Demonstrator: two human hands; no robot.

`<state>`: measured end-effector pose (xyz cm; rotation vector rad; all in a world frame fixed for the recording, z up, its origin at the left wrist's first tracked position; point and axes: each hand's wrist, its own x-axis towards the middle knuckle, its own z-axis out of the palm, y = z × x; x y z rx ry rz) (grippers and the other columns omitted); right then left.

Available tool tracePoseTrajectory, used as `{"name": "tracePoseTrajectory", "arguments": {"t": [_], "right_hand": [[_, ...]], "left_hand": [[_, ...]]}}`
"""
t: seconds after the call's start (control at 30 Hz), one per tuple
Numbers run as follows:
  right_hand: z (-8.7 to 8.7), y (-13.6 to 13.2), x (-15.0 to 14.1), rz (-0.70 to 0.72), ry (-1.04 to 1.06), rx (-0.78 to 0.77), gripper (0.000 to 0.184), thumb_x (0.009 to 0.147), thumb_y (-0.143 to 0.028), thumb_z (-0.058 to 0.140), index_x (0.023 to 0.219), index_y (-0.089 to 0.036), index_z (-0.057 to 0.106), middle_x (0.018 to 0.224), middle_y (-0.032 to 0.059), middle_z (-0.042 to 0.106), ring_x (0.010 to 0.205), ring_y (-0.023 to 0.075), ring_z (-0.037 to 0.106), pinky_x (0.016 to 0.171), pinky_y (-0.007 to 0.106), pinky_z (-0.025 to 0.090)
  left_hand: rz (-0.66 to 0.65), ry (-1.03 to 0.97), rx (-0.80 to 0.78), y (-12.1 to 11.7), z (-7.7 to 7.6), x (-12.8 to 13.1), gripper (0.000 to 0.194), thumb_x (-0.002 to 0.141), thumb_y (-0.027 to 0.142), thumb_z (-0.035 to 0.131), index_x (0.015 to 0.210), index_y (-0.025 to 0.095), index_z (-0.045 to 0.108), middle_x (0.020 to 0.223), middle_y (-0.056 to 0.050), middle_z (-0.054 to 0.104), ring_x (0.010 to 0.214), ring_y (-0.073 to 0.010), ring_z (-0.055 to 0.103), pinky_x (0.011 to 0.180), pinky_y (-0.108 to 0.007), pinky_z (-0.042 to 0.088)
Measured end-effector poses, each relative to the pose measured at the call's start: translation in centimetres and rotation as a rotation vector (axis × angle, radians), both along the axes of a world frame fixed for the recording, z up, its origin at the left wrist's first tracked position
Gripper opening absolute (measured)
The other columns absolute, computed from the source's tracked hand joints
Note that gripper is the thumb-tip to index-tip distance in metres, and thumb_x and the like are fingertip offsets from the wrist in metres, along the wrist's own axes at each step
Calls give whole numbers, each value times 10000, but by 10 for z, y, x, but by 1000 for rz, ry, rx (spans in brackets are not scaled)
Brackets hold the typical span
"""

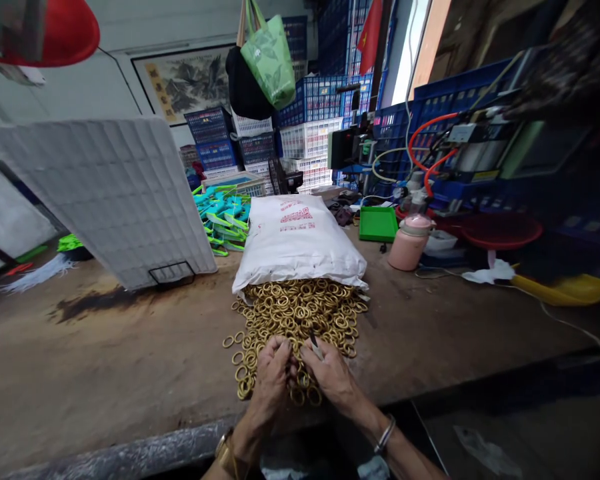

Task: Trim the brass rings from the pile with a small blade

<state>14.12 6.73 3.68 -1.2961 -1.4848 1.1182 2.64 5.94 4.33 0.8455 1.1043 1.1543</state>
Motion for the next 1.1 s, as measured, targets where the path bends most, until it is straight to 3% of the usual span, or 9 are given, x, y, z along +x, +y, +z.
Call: {"name": "tracePoseTrajectory", "arguments": {"t": [0.23, 0.57, 0.67, 0.77, 0.87, 0.97, 1.1], "right_hand": [[-10, 4, 1, 56, -19, -40, 254, 773, -374, 404, 646, -168, 481, 587, -25, 468, 562, 99, 410, 528, 209, 336], [-5, 6, 3, 44, -305, 122, 270, 771, -329, 384, 539, -194, 353, 489, -63, 348, 476, 78, 322, 463, 198, 242], [-9, 4, 6, 59, -417, 170, 206, 772, -267, 383, 579, -196, 393, 510, -47, 410, 489, 87, 366, 478, 198, 248], [-17, -1, 10, 105, -620, 231, 82, 675, -120, 415, 661, -192, 451, 586, -17, 500, 547, 108, 429, 513, 212, 244], [-23, -7, 13, 144, -743, 229, 184, 609, -60, 417, 724, -190, 477, 640, -2, 550, 579, 119, 462, 525, 220, 231], [-21, -1, 17, 73, -735, 228, 123, 698, -107, 394, 714, -195, 479, 603, -9, 536, 545, 116, 453, 520, 220, 232], [-8, 26, 27, -16, -733, 286, 133, 707, -117, 399, 733, -193, 506, 598, -1, 533, 565, 131, 474, 534, 226, 257]], "left_hand": [[-33, 22, 16, 6, -9, 1, 296, 736, 470, 520, 716, 187, 436, 458, 80, 432, 362, -52, 343, 373, -151, 265], [-31, 199, 125, 13, -3, -6, 269, 708, 403, 553, 607, 171, 462, 448, 77, 417, 385, -55, 344, 399, -169, 285], [-66, 144, 95, 15, -6, -9, 265, 693, 398, 577, 620, 163, 478, 465, 70, 443, 380, -51, 365, 383, -164, 286], [-69, 47, 17, 20, -7, -15, 281, 679, 411, 593, 650, 168, 455, 473, 76, 443, 347, -38, 355, 338, -148, 248], [-59, -2, -15, 25, -2, -24, 306, 677, 430, 591, 672, 187, 404, 493, 88, 425, 328, -30, 336, 305, -130, 199], [-86, -26, -23, 25, 2, -28, 308, 671, 425, 607, 693, 188, 412, 508, 84, 433, 339, -31, 341, 308, -125, 214], [-100, -8, 14, 17, 3, -23, 281, 699, 426, 580, 712, 182, 442, 531, 72, 451, 368, -39, 350, 328, -138, 246]]}}
